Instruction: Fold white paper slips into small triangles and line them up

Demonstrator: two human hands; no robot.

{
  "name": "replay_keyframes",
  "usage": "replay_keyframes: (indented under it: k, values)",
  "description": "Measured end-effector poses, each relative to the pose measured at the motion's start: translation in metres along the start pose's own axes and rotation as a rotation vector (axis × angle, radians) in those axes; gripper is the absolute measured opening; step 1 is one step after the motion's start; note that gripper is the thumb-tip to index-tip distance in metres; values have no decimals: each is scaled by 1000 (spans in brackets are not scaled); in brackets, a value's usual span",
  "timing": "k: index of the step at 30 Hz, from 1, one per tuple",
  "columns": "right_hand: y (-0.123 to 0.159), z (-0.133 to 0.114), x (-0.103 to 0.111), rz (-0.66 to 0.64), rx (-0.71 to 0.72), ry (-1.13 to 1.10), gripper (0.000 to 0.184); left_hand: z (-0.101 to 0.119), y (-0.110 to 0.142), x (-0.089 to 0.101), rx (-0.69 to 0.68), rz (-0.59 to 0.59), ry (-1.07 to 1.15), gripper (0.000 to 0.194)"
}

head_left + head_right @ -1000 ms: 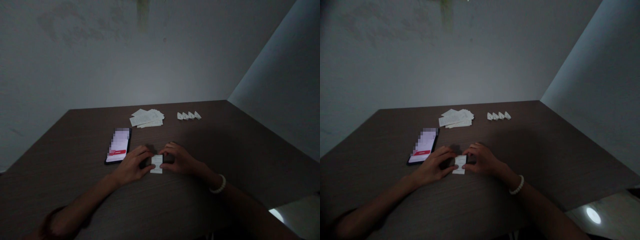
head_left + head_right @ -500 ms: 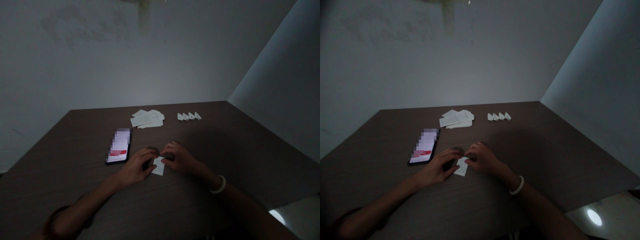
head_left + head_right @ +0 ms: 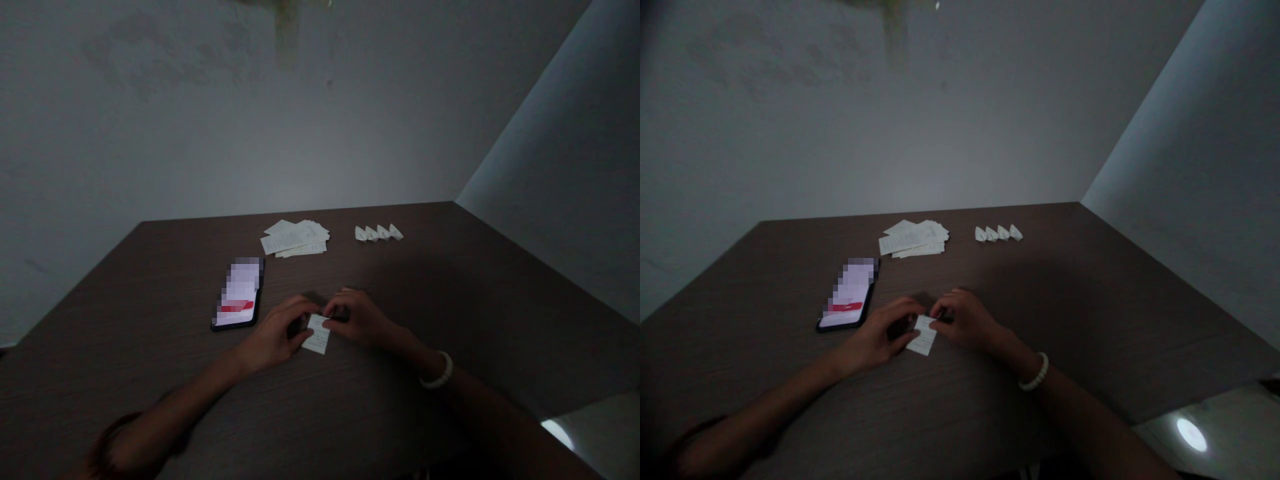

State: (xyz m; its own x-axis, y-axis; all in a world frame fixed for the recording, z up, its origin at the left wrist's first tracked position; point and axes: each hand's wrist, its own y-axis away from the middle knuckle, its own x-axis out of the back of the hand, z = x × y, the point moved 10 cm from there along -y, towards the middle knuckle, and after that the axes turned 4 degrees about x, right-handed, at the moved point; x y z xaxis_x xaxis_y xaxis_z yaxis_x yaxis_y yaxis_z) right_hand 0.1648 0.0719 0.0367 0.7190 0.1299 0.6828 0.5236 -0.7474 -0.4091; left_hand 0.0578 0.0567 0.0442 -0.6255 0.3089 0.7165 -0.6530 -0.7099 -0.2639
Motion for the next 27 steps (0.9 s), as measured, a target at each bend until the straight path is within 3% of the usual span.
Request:
replay_keyframes:
  k: [7,10,19,23,27]
  values:
    - [0,0,-2,26,-20,-54,9,10,7,2,-148,122,-167,15]
    - [1,2,-3,27,-47,-78,7,15,12,-2,-233,116,-270,16]
    - [1,8,-4,6,-155,-260,15,32,19,16,-354,263,-242,14]
    - [2,16,-10,19,-207,-349,14,49,28,18,-464,286,-318,20]
    - [2,20,-6,57,-229,-372,20,56,30,13,-494,228,-429,19]
